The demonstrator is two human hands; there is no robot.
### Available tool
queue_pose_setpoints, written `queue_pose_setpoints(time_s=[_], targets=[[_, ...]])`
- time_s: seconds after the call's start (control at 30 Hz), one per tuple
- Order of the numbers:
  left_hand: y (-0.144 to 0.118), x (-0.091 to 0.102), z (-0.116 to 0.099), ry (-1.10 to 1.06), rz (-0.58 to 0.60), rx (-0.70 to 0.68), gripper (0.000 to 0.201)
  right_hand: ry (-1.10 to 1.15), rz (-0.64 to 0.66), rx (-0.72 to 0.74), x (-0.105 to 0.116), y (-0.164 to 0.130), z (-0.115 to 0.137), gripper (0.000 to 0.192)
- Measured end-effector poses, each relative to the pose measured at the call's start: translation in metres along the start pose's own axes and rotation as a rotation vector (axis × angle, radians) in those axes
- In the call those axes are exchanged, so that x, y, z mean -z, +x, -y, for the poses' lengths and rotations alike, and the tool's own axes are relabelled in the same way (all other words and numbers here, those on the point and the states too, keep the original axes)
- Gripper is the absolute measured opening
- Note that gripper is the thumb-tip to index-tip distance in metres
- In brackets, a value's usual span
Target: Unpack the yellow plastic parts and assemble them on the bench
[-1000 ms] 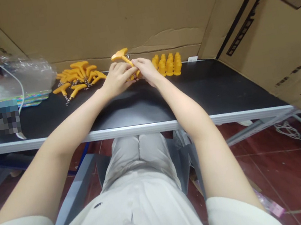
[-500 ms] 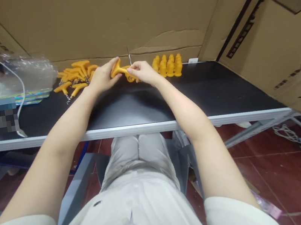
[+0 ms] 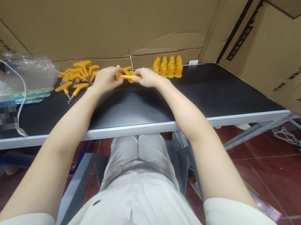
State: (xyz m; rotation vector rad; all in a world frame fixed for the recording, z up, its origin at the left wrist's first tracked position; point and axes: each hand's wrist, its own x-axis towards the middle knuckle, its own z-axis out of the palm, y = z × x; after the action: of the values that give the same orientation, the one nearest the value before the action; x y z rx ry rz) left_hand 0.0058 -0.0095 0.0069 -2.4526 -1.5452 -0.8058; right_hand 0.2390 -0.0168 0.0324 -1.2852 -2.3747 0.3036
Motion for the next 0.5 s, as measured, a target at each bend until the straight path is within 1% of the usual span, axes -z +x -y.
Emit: queue_pose_setpoints(time_s=[0.13, 0.2, 0.4, 0.5], targets=[[0.004, -0.003, 0.002, -0.039, -0.008, -0.017, 0.04, -0.184, -0.029, -0.006, -0.001, 0.001, -0.002, 0.029], [0.006, -0.004, 0.003, -0.053, -0.014, -0.013, 0.039, -0.247, -0.045, 0.008, -0.003, 0.002, -0.003, 0.03], [0.009, -0.002, 0.0, -0.078, -0.009, 0.082, 0.036, -0.382, -0.089, 0.066, -0.002, 0.001, 0.005, 0.033], [0.01, -0.002, 0.002, -0.121, -0.027, 0.084, 0.032, -0.435, -0.115, 0.086, -0.001, -0.001, 0.01, 0.038]])
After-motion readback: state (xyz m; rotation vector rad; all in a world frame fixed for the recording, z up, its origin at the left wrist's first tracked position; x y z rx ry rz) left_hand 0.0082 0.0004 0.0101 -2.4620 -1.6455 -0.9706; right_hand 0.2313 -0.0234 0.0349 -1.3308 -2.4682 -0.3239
